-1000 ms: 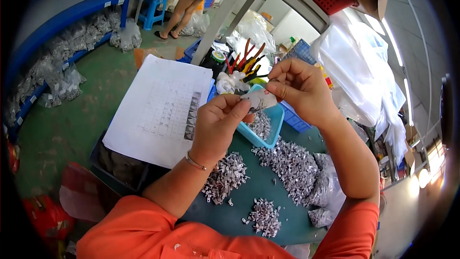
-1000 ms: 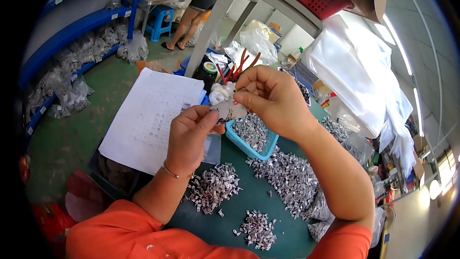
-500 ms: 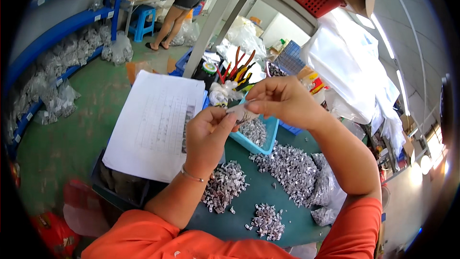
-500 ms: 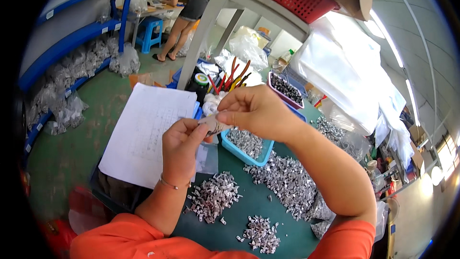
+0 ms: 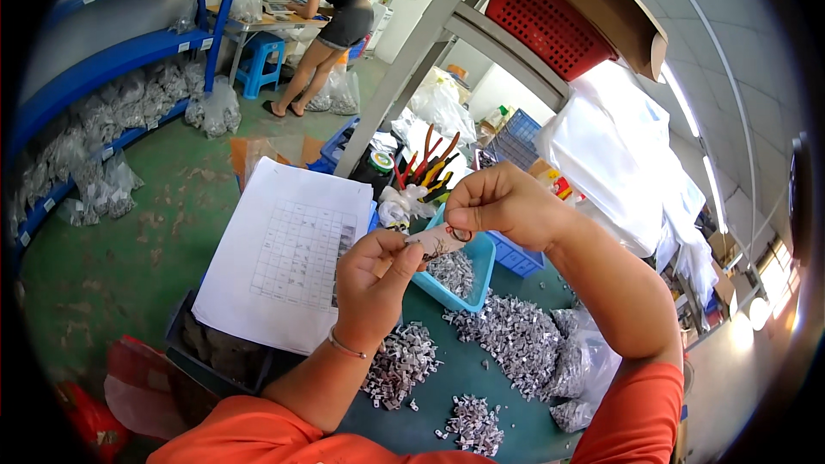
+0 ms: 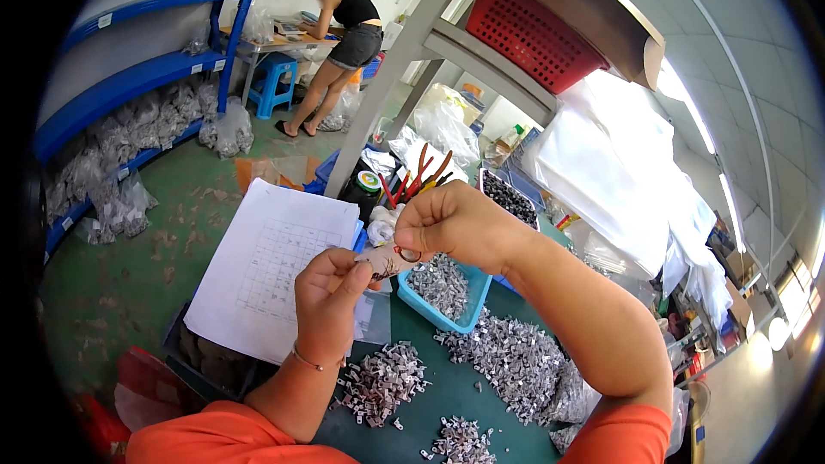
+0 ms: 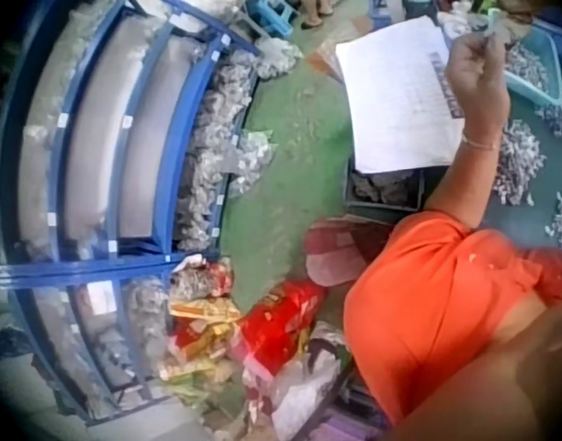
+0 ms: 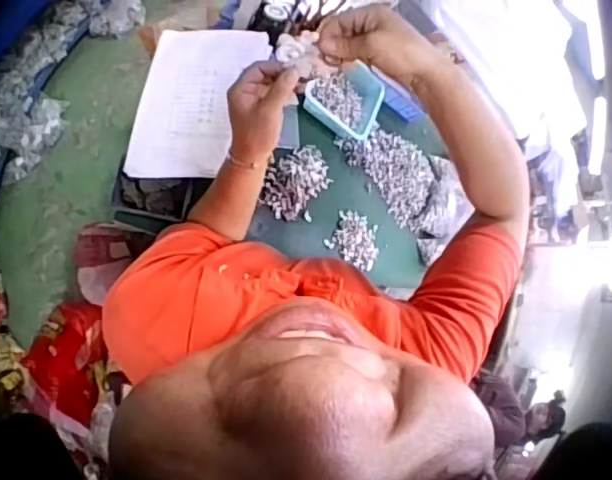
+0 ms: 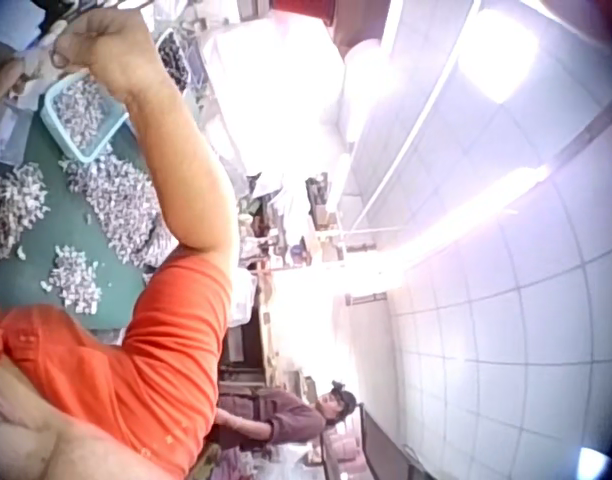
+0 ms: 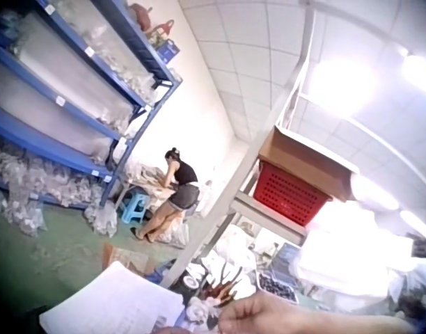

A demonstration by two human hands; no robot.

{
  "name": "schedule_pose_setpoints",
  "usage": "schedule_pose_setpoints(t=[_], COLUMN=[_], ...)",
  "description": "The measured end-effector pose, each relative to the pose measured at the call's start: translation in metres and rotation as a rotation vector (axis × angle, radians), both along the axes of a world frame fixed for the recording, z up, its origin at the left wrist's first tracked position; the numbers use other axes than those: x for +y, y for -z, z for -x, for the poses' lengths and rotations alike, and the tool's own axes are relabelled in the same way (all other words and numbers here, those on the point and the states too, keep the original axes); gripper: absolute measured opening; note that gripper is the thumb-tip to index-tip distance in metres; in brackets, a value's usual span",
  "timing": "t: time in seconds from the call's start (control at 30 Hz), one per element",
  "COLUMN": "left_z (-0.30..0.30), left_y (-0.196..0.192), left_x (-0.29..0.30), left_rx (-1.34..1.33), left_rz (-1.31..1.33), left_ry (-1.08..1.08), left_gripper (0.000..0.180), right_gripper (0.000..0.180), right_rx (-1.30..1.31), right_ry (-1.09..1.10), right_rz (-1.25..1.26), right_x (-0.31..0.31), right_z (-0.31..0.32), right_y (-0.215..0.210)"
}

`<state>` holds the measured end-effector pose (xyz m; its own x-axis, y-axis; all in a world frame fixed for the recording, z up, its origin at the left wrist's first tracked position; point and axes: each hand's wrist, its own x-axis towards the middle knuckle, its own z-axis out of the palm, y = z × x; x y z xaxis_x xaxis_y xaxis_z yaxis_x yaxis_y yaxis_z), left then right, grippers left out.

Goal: The person sits at a green workbench and sorts small silver metal parts by hand. They pick up individual pieces from a large pile, inspect them, and place them into a separate pile or a blue bin. The person occasionally interacts with a coworker and handles a plastic bag containing more parts.

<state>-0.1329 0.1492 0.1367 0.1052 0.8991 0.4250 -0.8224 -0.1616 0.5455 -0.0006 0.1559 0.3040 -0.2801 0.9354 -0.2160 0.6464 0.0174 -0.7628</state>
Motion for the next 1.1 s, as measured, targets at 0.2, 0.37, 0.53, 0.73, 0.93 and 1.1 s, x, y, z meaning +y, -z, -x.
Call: schedule_pose_setpoints(t=[0.2,0.37,0.53,0.73,0.93,1.1], left_z=[0.0,-0.002,-0.004,0.001,0.003,0.006], left_y=[0.001,0.001,-0.003,0.0,0.0,-0.003], left_x=[0.002,0.003,0.003,0.014,0.017,0.017], left_rx=[-0.002,0.0,-0.047,-0.126,-0.136,-0.149], left_rz=[0.052,0.068,0.106,0.193,0.213,0.238], left_ry=[-0.061,-0.064,-0.042,-0.102,-0.088,-0.094], left_gripper=[0.014,0.013,0.014,0.015,0.013,0.014], right_gripper=[0.014,0.014,0.008,0.008,0.013,0.017], right_rx=[0.021,-0.018,-0.189,-0.366,-0.684,-0.821], right_ry=[0.043,0.047,0.114,0.247,0.239,0.234], right_rz=[0.067,0.081,-0.042,-0.832,-1.339,-1.468], right_x=[0.001,0.0,0.001,0.049,0.092,0.113], right_z=[0.007,0.009,0.015,-0.018,-0.038,-0.023], right_y=[0.002,-0.002,-0.015,-0.057,-0.111,-0.129])
